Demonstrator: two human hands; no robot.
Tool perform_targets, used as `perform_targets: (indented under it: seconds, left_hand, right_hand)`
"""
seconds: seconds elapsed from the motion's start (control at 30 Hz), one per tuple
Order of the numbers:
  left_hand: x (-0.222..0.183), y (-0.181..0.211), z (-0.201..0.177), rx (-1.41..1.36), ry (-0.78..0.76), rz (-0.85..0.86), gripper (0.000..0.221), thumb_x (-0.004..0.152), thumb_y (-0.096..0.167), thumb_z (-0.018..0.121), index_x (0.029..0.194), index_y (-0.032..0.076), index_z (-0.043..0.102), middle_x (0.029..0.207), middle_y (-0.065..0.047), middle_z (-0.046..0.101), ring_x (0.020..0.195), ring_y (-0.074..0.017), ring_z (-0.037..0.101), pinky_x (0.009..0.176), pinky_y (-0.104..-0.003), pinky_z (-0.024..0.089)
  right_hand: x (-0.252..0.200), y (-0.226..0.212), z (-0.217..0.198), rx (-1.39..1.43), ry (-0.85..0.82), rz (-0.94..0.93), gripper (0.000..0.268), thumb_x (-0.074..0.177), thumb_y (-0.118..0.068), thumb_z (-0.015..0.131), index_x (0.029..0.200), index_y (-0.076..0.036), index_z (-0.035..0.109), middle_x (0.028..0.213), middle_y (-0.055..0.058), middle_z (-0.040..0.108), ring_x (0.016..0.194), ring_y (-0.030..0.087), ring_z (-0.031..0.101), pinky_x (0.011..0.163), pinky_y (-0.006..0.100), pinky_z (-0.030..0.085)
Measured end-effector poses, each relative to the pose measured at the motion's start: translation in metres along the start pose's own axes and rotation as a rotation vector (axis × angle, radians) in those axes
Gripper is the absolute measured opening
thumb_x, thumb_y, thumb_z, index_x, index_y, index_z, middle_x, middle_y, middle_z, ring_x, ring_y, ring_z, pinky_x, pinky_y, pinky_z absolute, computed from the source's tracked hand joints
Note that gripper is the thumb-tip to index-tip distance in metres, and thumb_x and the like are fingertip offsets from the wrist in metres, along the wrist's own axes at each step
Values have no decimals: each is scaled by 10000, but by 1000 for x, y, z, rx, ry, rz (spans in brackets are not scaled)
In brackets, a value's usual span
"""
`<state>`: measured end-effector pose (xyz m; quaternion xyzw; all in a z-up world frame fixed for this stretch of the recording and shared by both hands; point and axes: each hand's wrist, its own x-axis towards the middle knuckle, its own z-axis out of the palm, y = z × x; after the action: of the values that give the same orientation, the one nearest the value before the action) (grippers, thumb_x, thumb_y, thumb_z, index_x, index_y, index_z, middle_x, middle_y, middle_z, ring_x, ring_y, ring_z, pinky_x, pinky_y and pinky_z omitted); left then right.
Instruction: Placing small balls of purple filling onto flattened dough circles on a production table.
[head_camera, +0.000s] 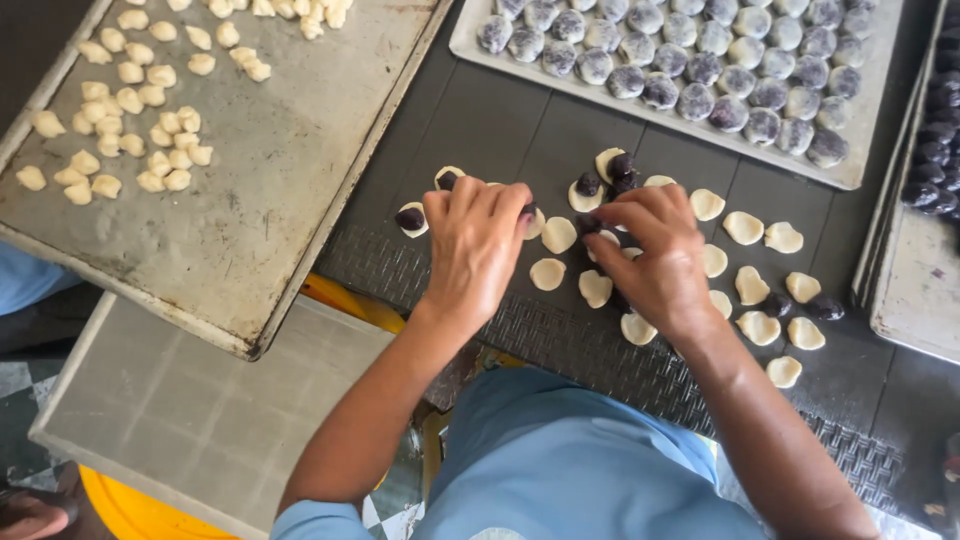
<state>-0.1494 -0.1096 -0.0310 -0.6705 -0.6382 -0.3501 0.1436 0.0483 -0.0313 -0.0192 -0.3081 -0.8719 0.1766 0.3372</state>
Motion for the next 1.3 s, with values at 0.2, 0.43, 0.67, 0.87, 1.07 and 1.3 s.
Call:
perform_targets:
  seconds: [0.2, 0.43, 0.67, 0.87, 1.07, 1.3]
  left_hand:
    - [16, 1, 0, 75, -98, 45, 245, 707, 199, 840, 875, 138, 673, 882, 5, 543, 898, -205, 458, 744, -401, 343]
    - [42, 30, 59, 53, -20, 102, 139, 766, 138, 777, 835, 113, 659, 664, -37, 540, 766, -225, 462, 662, -391, 322]
    - [45, 36, 60, 92, -136, 122, 76, 769, 78, 737, 756, 111, 669, 665, -37, 577, 778, -241, 475, 667, -390, 325]
    - [53, 45, 70, 29, -151, 234, 96, 821, 91, 705, 885, 161, 700, 788, -29, 541, 804, -194, 402, 657, -360, 322]
    - [56, 43, 88, 50, -178, 368, 116, 780, 52, 722, 848, 139, 684, 813, -33, 486, 809, -205, 395, 644, -358, 322]
    - [58, 31, 103, -12, -103, 418, 274, 750, 29, 737, 961, 159, 620, 715, -19, 561, 789, -203, 481, 665, -365, 374]
  right_hand:
    - [1, -10, 13, -253, -92, -117, 187, 778, -211, 796, 935, -135, 728, 909, 54, 588, 857, 275, 507, 760, 403, 411]
    - [26, 74, -12, -313, -23, -11, 204, 903, -187, 756, 1091, -118, 721, 941, 76, 632, 903, 301, 528, 793, 423, 425]
    - [55, 86, -2, -171, -174, 61, 150, 843, -176, 780, 968, -97, 753, 838, 63, 672, 831, 249, 537, 732, 369, 485]
    - [15, 91, -37, -374, -184, 58, 225, 859, -236, 760, 1073, -171, 729, 928, 37, 635, 893, 264, 544, 756, 403, 481]
    - [-10, 81, -43, -368, -228, 109, 294, 844, -192, 726, 1132, -197, 662, 1024, 14, 593, 979, 253, 531, 810, 390, 460]
    - [12, 59, -62, 364, -74, 577, 202, 874, -99, 670, 1063, -35, 639, 834, 94, 641, 684, 133, 587, 537, 235, 488]
